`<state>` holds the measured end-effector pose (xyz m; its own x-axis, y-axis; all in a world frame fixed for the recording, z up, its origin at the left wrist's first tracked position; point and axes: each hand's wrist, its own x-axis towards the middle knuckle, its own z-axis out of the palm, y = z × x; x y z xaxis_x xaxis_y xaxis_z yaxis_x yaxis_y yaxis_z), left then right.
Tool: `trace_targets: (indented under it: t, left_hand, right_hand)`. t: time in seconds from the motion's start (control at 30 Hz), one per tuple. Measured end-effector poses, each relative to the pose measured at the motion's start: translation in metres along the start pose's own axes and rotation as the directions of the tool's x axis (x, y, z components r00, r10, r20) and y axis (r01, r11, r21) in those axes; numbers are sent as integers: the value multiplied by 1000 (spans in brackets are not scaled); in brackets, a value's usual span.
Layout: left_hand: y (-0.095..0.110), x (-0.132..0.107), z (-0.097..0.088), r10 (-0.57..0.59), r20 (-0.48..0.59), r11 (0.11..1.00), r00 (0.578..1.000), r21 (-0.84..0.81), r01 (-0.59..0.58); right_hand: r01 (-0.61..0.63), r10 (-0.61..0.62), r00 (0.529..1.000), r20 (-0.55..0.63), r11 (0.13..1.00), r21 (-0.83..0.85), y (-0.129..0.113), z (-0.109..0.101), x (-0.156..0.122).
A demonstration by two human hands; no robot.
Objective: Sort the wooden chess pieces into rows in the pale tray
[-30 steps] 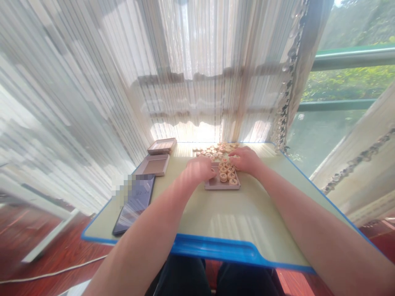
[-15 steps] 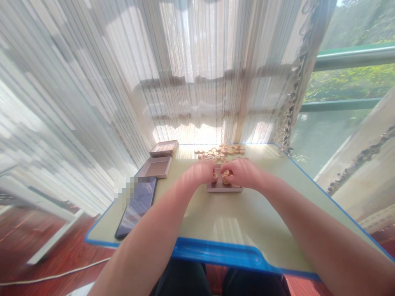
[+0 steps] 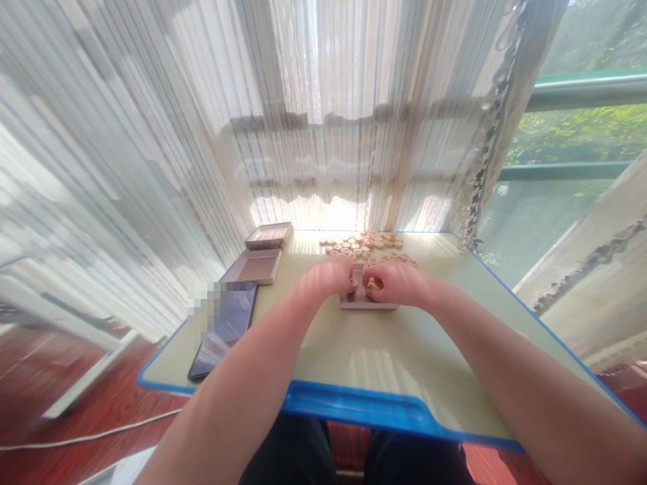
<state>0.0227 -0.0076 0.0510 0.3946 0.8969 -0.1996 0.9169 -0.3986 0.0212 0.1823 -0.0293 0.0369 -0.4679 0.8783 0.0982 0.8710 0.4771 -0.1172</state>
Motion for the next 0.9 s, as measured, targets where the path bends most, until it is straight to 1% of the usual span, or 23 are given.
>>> trace_targets:
  t: [0.13, 0.27, 0.37, 0.43, 0.53, 0.63, 0.73, 0.83, 0.9]
  left_hand:
    - [1, -1, -1, 7, -8, 1000, 1000, 6, -7]
    - [2, -3, -4, 1, 17, 1000, 1000, -6, -1]
    - [3, -5, -7, 3, 37, 1000, 999, -1, -3]
    - [4, -6, -8, -1, 40, 1000, 999, 13, 0]
    - [3, -5, -7, -11, 36, 1000, 999, 12, 10]
    - [1, -5, -6, -5, 31, 1000, 1000, -13, 6]
    - [1, -5, -6, 19, 35, 1000, 999, -9, -19]
    - [1, -6, -6, 35, 32, 999, 999, -6, -34]
    - [1, -5, -5, 41, 22, 999, 999, -20, -41]
  right_hand:
    - [-7, 7, 1000, 9, 1000, 16, 2, -1, 0]
    - [10, -11, 1000, 21, 999, 45, 2, -4, 0]
    - [11, -11, 1000, 4, 998, 62, 2, -4, 1]
    - [2, 0, 1000, -25, 998, 68, 4, -3, 3]
    - [-33, 43, 993, -107, 995, 94, 7, -2, 6]
    - [-93, 117, 975, -191, 987, 131, 10, 0, 9]
    - [-131, 165, 953, -254, 981, 143, 14, 3, 11]
    - [-178, 219, 931, -293, 971, 159, 20, 7, 13]
    - [-195, 222, 924, -311, 974, 116, 27, 9, 14]
